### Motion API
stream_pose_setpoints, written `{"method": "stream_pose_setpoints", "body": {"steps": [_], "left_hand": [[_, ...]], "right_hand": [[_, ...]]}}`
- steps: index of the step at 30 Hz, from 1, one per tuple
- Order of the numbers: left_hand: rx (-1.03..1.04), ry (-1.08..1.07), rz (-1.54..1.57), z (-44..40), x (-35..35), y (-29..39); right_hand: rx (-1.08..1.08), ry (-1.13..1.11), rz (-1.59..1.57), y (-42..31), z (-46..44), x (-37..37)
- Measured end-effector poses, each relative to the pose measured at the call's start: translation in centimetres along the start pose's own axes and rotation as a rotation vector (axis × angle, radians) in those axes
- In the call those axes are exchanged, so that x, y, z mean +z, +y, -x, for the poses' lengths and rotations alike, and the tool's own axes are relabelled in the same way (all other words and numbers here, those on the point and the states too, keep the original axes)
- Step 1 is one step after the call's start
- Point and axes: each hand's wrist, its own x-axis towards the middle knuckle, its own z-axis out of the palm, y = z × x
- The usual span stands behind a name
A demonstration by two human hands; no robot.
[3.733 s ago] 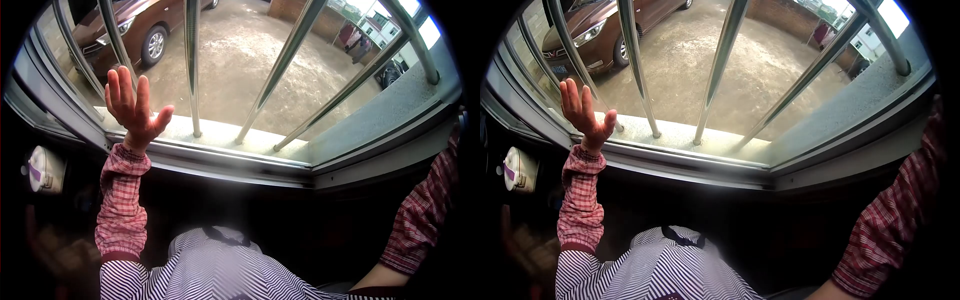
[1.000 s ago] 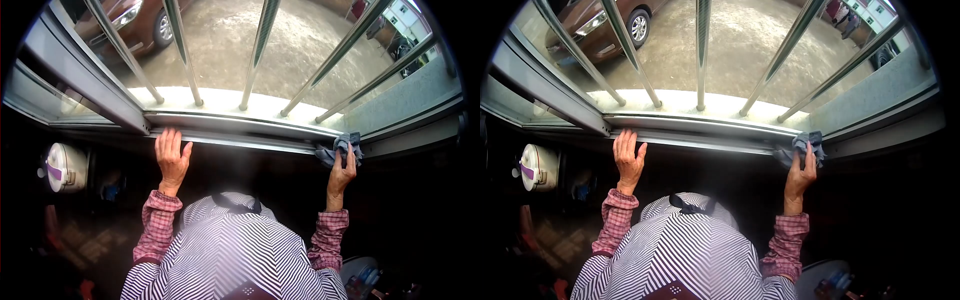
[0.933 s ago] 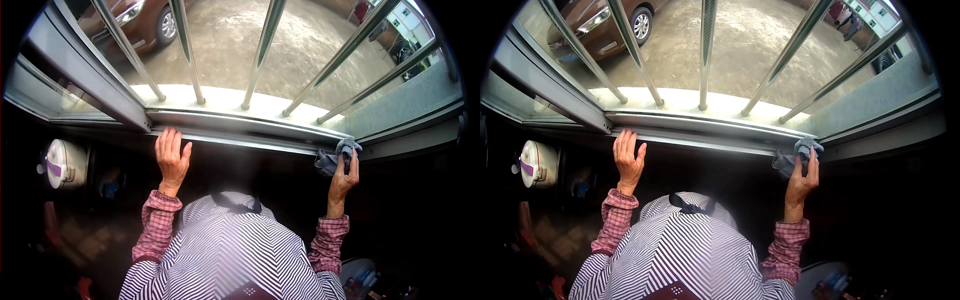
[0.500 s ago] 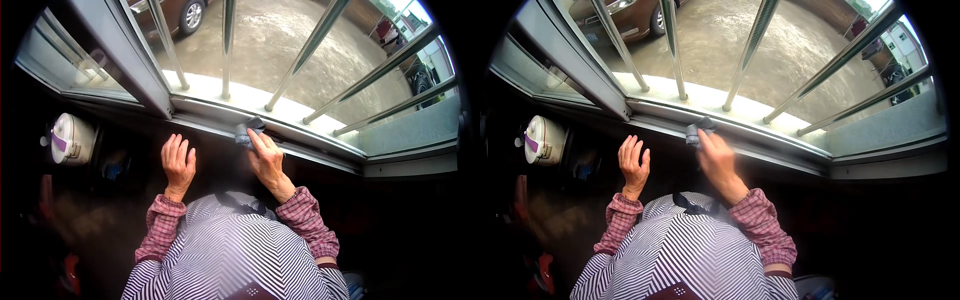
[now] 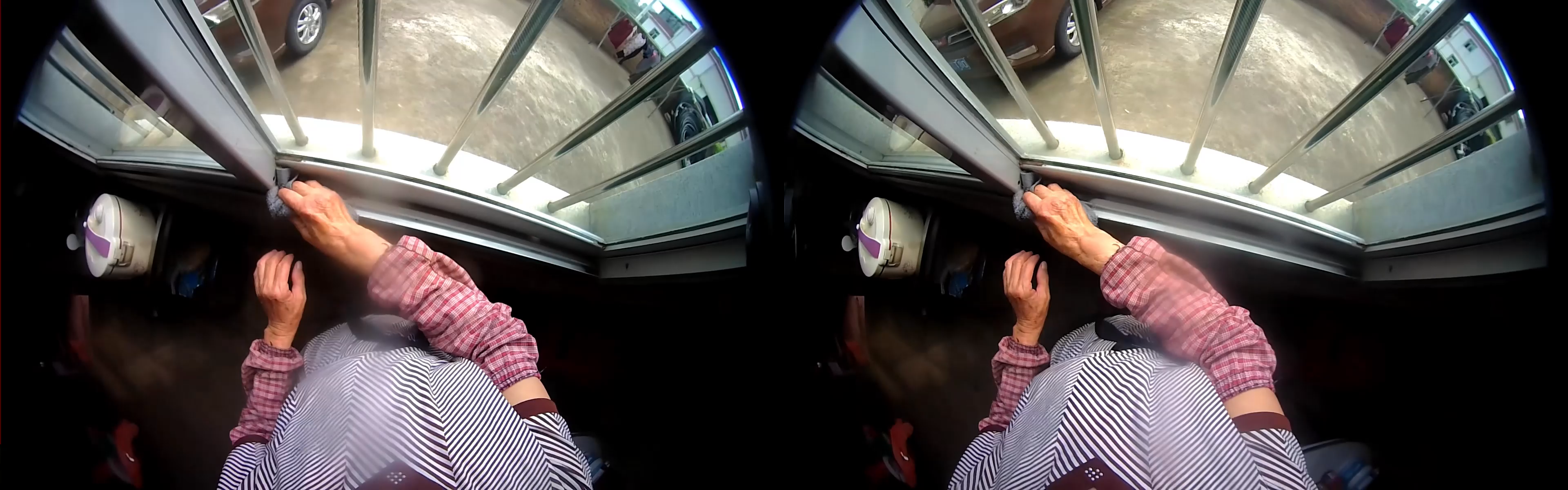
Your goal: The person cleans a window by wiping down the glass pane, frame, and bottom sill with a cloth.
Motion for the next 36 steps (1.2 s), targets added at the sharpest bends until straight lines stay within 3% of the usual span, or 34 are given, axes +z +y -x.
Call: {"method": "stream_pose_setpoints", "body": {"steps": [8, 12, 15, 26, 31, 36], "left_hand": [[0.039, -0.003, 0.081, -1.0, 0.3, 1.1], [0.055, -0.002, 0.12, -1.2, 0.6, 1.4], [0.075, -0.004, 0.134, -1.3, 1.0, 1.4], [0.077, -0.002, 0.146, -1.5, 0.3, 1.2], [-0.048, 0.007, 0.075, 1.4, 0.7, -0.6], [-0.127, -0.054, 0.061, 3.1, 1.2, -1.4]], "right_hand": [[0.033, 0.038, 0.25, -1.2, 8.0, -9.4], [0.2, 0.079, 0.279, -1.5, 12.7, -16.2], [0.391, 0.123, 0.062, -2.7, 12.8, -19.2], [0.01, -0.025, -0.242, -1.7, 0.0, -7.1], [0.063, -0.203, -0.158, 1.6, -2.1, -1.8], [0.041, -0.251, -0.116, 3.2, -2.2, -1.2]]}}
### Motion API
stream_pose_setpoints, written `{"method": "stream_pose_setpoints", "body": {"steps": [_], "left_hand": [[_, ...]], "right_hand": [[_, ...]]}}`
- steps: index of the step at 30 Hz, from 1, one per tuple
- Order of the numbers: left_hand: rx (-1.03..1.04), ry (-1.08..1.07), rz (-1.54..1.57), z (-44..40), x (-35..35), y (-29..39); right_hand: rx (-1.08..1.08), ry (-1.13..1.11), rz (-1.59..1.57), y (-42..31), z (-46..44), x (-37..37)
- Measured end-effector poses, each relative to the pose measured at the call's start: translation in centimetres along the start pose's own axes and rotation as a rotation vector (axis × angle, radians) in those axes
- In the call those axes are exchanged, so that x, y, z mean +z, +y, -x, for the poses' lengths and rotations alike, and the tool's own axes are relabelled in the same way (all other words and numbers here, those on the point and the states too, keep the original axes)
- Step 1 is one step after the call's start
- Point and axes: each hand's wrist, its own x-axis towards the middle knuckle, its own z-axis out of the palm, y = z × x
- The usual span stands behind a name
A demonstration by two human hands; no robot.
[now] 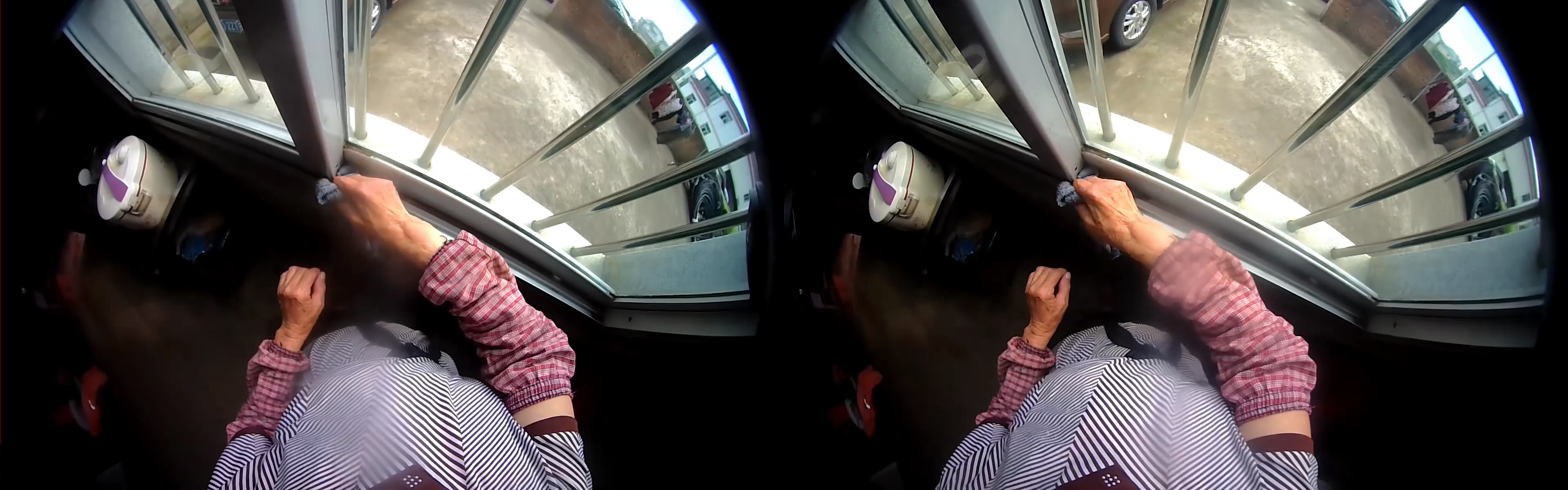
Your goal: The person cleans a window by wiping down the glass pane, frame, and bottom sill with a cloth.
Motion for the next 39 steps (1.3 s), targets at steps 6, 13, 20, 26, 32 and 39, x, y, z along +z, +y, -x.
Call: {"method": "stream_pose_setpoints", "body": {"steps": [6, 13, 20, 26, 32, 39], "left_hand": [[0.142, -0.073, 0.018, -2.3, -0.5, 1.1], [0.089, -0.035, -0.004, -2.0, -0.8, 0.8], [-0.014, -0.047, -0.048, -1.0, -1.1, 0.2], [0.022, -0.097, -0.008, -1.8, -0.7, 0.6], [0.147, -0.089, 0.081, -3.7, -0.5, 2.8], [0.255, -0.028, 0.139, -6.5, -1.3, 5.4]], "right_hand": [[0.089, -0.079, 0.066, -0.3, 0.1, -0.8], [0.147, -0.198, 0.185, 1.4, 0.8, -3.3], [0.207, -0.234, 0.054, 2.8, 3.9, -8.3], [0.345, -0.228, 0.173, 1.0, 11.7, -14.0], [0.405, -0.02, 0.439, -4.5, 21.5, -17.7], [0.968, 0.491, 0.402, -13.1, 34.5, -19.3]]}}
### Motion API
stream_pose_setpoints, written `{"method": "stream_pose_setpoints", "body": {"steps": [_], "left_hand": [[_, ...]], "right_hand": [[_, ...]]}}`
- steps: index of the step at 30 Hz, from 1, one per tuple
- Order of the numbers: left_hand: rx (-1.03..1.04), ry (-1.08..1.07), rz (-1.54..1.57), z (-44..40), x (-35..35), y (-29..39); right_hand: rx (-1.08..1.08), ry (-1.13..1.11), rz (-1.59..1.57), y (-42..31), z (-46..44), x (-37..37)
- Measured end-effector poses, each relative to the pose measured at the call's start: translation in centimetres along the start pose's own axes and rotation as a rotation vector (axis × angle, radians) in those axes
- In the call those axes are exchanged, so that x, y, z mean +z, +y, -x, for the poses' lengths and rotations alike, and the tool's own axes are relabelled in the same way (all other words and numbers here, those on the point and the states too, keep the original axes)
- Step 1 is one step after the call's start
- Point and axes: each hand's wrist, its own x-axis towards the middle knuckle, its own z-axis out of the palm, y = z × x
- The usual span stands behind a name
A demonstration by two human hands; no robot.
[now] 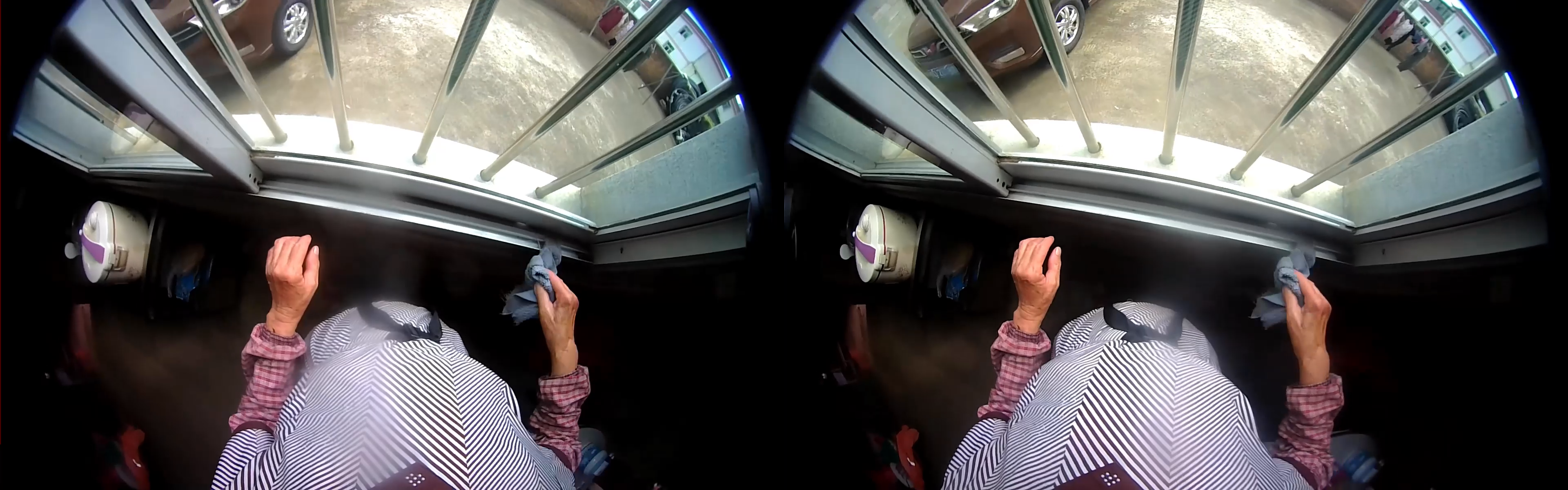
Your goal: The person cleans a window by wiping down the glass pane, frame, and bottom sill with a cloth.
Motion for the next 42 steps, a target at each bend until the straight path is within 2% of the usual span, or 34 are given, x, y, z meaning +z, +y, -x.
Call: {"method": "stream_pose_setpoints", "body": {"steps": [1, 3, 6, 10, 13, 15, 18, 21, 23, 27, 29, 31, 35, 36, 37, 40, 42], "left_hand": [[0.031, 0.025, 0.009, -0.7, -0.1, 0.4], [0.063, 0.051, 0.022, -1.6, -0.3, 1.3], [0.136, 0.082, 0.042, -3.4, -0.9, 3.3], [0.2, 0.041, 0.066, -4.5, -1.3, 5.5], [0.238, 0.019, 0.096, -4.6, -1.3, 6.5], [0.229, -0.003, 0.116, -4.4, -1.2, 6.6], [0.198, -0.037, 0.104, -3.4, -1.4, 5.7], [0.146, -0.038, 0.063, -2.3, -1.2, 3.9], [0.088, -0.032, 0.041, -1.3, -1.0, 2.6], [0.059, -0.046, 0.042, -0.9, -0.8, 2.5], [0.065, 0.003, 0.047, -1.3, -1.0, 2.9], [0.074, 0.084, 0.032, -2.0, -1.5, 3.5], [0.037, 0.149, 0.06, -2.1, -1.5, 3.4], [0.038, 0.136, 0.061, -1.9, -1.4, 3.4], [0.039, 0.123, 0.063, -1.8, -1.3, 3.3], [0.07, 0.093, 0.069, -1.6, -1.1, 3.2], [0.098, 0.078, 0.08, -1.7, -1.0, 3.4]], "right_hand": [[0.268, -0.08, -0.077, 0.8, 1.6, -1.1], [0.423, 0.039, -0.344, 3.3, 5.1, -1.3], [0.511, 0.135, -0.43, 3.4, 8.9, -3.1], [0.425, 0.4, -0.369, 1.0, 9.5, -5.4], [0.332, 0.521, -0.292, -1.2, 6.7, -7.5], [0.158, 0.546, -0.091, -0.4, 3.8, -7.7], [0.031, 0.486, 0.115, 0.0, -1.1, -5.5], [-0.142, 0.408, 0.267, 2.0, -4.5, 0.4], [-0.269, 0.379, 0.167, 0.2, -5.5, 4.0], [-0.471, 0.146, -0.081, -8.4, -6.2, 10.5], [-0.5, 0.078, -0.25, -12.3, -6.3, 12.9], [-0.491, 0.078, -0.37, -14.0, -6.1, 13.2], [-0.243, -0.114, -0.635, -13.3, -3.8, 7.9], [-0.255, -0.001, -0.587, -12.1, -3.2, 7.1], [-0.114, -0.007, -0.684, -11.3, -2.5, 5.5], [0.141, 0.235, -0.549, -7.5, -1.5, 0.9], [0.117, 0.47, -0.395, -4.3, -1.6, -1.7]]}}
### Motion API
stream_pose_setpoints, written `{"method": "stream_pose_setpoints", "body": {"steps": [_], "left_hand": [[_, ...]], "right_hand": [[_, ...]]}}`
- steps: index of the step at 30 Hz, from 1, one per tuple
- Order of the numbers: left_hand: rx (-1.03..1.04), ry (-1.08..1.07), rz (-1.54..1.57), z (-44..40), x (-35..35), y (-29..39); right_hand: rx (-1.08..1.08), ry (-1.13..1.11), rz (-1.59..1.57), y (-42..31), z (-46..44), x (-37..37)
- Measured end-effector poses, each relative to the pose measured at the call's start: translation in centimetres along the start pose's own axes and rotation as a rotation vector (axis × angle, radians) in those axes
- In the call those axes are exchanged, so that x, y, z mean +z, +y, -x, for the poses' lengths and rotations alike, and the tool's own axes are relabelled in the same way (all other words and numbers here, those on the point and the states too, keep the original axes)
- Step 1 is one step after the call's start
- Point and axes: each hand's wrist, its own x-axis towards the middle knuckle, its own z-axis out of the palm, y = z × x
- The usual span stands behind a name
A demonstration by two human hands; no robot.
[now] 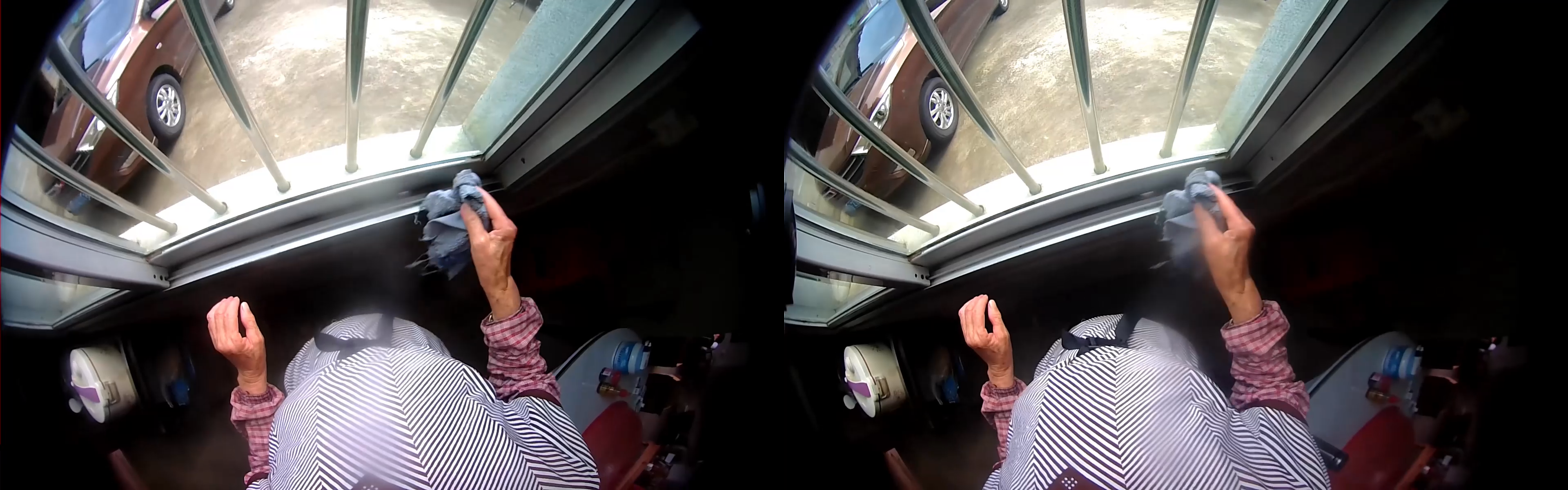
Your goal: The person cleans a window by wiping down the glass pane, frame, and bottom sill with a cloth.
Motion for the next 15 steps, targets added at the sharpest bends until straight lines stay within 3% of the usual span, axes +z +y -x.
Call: {"method": "stream_pose_setpoints", "body": {"steps": [3, 5, 7, 9, 13, 15], "left_hand": [[0.036, -0.028, 0.042, -0.9, 0.2, 0.8], [0.074, -0.025, 0.071, -2.1, 0.2, 1.8], [0.112, -0.028, 0.098, -3.0, 0.0, 2.9], [0.147, -0.019, 0.12, -3.7, 0.3, 3.7], [0.177, 0.002, 0.145, -4.0, -0.1, 4.6], [0.16, 0.017, 0.131, -3.5, -0.1, 4.1]], "right_hand": [[-0.114, 0.247, 0.289, 3.6, -2.3, -2.8], [-0.144, 0.231, 0.364, 4.9, -2.7, -2.8], [-0.146, 0.115, 0.37, 4.8, -1.6, -1.0], [-0.325, 0.045, 0.415, 3.8, 0.8, 2.6], [-0.442, -0.236, 0.037, -2.2, 5.5, 8.2], [-0.148, -0.45, -0.201, -4.8, 5.8, 9.1]]}}
